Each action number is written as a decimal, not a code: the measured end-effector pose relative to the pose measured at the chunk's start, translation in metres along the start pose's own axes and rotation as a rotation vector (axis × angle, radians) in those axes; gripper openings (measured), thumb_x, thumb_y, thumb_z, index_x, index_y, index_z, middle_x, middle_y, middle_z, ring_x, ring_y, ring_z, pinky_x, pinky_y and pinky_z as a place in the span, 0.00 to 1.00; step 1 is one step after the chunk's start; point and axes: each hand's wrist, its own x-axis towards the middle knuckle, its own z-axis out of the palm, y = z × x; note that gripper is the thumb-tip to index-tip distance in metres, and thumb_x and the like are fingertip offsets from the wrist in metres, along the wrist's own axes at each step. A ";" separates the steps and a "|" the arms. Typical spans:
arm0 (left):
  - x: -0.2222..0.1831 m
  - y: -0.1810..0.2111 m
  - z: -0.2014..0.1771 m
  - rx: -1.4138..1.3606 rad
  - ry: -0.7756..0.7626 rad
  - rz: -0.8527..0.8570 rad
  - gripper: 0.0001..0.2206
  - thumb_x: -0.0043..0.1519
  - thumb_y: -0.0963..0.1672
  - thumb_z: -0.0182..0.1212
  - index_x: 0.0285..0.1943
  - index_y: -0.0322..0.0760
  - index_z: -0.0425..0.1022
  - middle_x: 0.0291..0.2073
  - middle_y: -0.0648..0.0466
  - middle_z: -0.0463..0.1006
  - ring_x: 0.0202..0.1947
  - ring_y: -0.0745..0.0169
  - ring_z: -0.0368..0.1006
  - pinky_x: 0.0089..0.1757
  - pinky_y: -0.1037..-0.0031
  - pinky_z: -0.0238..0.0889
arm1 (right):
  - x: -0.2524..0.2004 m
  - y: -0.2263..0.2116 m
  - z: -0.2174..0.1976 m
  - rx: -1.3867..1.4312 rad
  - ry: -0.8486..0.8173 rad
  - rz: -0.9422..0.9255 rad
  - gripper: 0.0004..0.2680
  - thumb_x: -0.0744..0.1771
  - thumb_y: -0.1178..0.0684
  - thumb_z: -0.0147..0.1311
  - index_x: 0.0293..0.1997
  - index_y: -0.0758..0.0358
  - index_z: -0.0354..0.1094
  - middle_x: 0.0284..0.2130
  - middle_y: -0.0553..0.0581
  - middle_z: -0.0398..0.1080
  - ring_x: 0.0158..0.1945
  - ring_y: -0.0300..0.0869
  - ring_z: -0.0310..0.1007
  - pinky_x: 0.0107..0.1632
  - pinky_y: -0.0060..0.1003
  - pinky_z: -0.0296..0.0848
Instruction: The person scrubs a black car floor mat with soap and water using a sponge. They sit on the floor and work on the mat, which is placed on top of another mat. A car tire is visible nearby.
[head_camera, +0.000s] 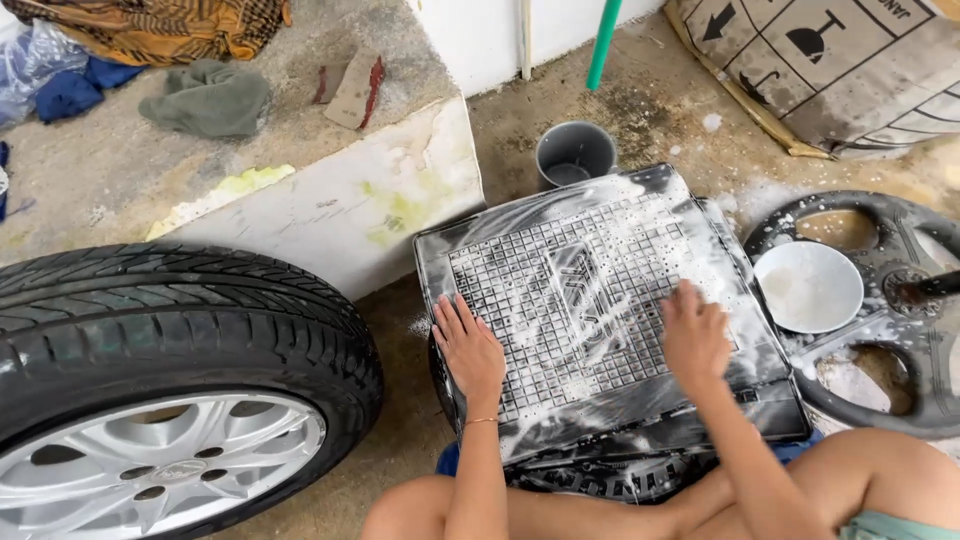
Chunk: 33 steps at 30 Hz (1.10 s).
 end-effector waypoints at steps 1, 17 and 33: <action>0.000 0.001 -0.003 -0.002 -0.005 -0.001 0.25 0.74 0.47 0.33 0.81 0.39 0.43 0.78 0.42 0.42 0.78 0.48 0.38 0.69 0.56 0.32 | -0.025 -0.023 0.009 -0.004 -0.003 0.001 0.18 0.74 0.37 0.34 0.71 0.49 0.55 0.41 0.62 0.68 0.43 0.46 0.74 0.32 0.38 0.82; -0.065 0.028 0.018 -0.038 -0.038 0.017 0.30 0.73 0.52 0.35 0.80 0.30 0.40 0.78 0.38 0.38 0.78 0.44 0.33 0.70 0.55 0.27 | -0.072 0.015 0.063 -0.008 0.209 -0.019 0.19 0.68 0.44 0.56 0.65 0.55 0.60 0.40 0.70 0.66 0.45 0.62 0.72 0.31 0.53 0.79; -0.101 0.010 0.040 0.126 0.085 0.171 0.27 0.73 0.51 0.34 0.80 0.38 0.43 0.79 0.47 0.41 0.78 0.52 0.37 0.70 0.55 0.27 | -0.114 -0.029 -0.030 -0.235 -0.114 -0.322 0.16 0.68 0.49 0.47 0.63 0.58 0.57 0.48 0.63 0.65 0.48 0.59 0.73 0.25 0.43 0.82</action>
